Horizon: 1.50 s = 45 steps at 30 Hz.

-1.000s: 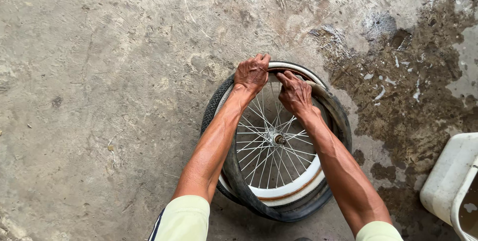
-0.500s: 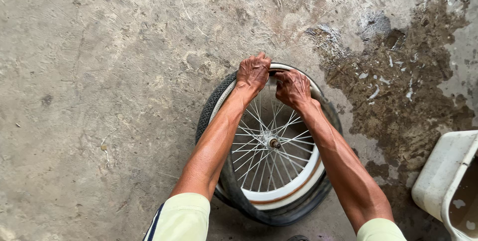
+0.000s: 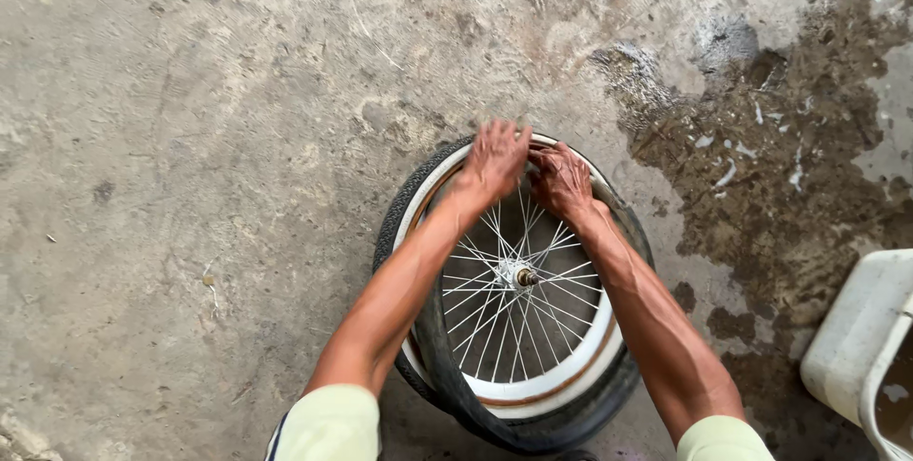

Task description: The person removes the inner tube from a bicycle tire, cleans the rim, and then reinserts the inner tube. They use a brush to clean the rim and a tire lever to adjust the tire.

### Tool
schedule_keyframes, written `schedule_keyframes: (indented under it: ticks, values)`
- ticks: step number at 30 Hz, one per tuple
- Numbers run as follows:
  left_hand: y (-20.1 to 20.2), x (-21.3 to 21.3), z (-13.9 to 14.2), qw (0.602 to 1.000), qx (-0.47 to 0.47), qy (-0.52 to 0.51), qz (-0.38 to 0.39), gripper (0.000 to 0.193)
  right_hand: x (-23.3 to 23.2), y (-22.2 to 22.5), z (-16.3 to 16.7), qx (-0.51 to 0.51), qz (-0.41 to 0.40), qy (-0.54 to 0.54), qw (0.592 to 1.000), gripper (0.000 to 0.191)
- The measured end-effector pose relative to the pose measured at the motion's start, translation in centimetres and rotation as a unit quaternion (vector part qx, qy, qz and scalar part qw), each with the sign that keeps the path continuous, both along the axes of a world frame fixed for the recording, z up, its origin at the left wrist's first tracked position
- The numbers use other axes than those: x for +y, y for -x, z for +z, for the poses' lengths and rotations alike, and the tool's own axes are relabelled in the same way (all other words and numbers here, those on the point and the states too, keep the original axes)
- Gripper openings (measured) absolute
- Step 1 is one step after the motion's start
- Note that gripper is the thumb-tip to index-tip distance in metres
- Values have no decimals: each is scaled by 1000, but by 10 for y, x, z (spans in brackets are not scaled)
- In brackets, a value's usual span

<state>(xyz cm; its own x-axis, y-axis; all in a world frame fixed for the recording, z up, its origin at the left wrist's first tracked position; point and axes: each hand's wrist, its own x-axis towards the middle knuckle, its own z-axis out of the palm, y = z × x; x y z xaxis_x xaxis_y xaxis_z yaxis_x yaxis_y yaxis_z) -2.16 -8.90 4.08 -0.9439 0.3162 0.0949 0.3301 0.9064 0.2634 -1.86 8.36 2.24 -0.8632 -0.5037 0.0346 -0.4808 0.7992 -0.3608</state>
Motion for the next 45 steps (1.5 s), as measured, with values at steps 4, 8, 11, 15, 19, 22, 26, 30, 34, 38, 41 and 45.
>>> schedule_keyframes:
  ticks: [4,8,11,15,19,22,26,30,34,38,41,45]
  values:
    - [-56,10,-17,994,-9,-102,32,47,1,5,-10,-45,-54,-1,998,42]
    - [-81,25,-54,972,-187,-141,17,56,-8,16,-3,-83,-59,-53,993,40]
    - [-77,36,-68,953,-260,-141,62,34,-16,24,10,-123,-52,-109,985,43]
    - [-77,51,-60,888,-373,-212,165,36,-21,29,27,-164,-65,-149,973,46]
    - [-83,58,-56,919,-310,-188,157,21,-23,29,31,-153,-51,-124,979,41]
    - [-87,65,-66,935,-250,-190,164,17,-21,30,28,-141,-62,-129,980,40]
    - [-93,70,-73,902,-267,-290,175,51,-18,30,23,-135,-47,-131,981,44]
    - [-95,71,-64,920,-252,-235,189,32,-15,28,20,-109,-20,-140,984,49]
    - [-94,69,-48,915,-257,-238,203,18,-11,25,24,-121,-2,-170,978,51]
    - [-94,71,-48,921,-227,-233,215,15,-10,23,24,-119,18,-211,970,52]
    - [-93,72,-55,911,-267,-231,213,16,-12,19,17,-125,37,-300,945,43]
    - [-92,73,-62,920,-256,-215,205,16,-7,19,10,-73,63,-325,941,49]
